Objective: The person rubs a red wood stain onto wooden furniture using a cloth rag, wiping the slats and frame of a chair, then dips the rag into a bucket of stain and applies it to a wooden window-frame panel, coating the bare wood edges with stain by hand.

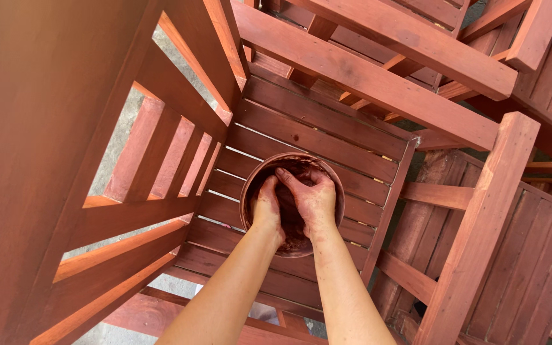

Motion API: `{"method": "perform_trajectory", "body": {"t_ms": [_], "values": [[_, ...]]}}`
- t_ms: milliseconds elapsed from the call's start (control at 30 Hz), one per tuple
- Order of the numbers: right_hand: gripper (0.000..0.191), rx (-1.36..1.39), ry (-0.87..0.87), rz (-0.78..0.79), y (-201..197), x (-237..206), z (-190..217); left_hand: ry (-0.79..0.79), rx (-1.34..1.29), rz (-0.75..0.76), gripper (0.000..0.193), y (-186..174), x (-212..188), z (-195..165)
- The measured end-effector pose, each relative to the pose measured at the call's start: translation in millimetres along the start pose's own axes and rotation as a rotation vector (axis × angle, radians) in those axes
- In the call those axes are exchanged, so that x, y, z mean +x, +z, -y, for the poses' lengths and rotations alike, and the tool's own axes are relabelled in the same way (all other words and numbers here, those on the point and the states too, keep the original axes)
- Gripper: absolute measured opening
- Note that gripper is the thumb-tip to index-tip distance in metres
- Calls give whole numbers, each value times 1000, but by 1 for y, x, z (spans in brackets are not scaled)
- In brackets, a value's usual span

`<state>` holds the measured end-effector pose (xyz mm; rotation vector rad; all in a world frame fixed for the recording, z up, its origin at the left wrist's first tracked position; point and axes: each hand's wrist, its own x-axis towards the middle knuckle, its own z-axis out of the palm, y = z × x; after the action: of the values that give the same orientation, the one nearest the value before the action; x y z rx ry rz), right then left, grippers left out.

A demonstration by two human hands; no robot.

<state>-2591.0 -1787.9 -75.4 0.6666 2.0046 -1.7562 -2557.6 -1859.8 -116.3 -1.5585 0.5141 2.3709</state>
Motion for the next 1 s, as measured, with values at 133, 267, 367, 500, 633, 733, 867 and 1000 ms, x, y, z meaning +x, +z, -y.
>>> {"method": "perform_trajectory", "body": {"t_ms": [133, 267, 367, 500, 633, 733, 867, 1000], "values": [[23, -123, -118, -112, 6, -1, -2, -85, 33, -89, 56, 4, -2, -3], [14, -253, -176, -210, 6, -1, -13, 53, 182, -195, 64, 4, -2, -1], [18, -366, -190, -250, 4, 0, -19, 53, 238, -228, 69, 4, -4, -1], [23, -376, -277, -246, 0, 3, -21, 37, 285, -218, 69, 5, -7, -4], [27, -401, -309, -249, -2, 6, -22, 15, 334, -240, 65, 6, -5, -3], [29, -372, -465, -238, -3, 8, -24, 118, 318, -223, 51, 5, 0, -1], [30, -384, -526, -248, -3, 7, -25, 130, 330, -236, 45, 2, 5, 2], [29, -404, -587, -265, -3, 2, -20, 108, 356, -213, 46, 0, 6, 4]]}}
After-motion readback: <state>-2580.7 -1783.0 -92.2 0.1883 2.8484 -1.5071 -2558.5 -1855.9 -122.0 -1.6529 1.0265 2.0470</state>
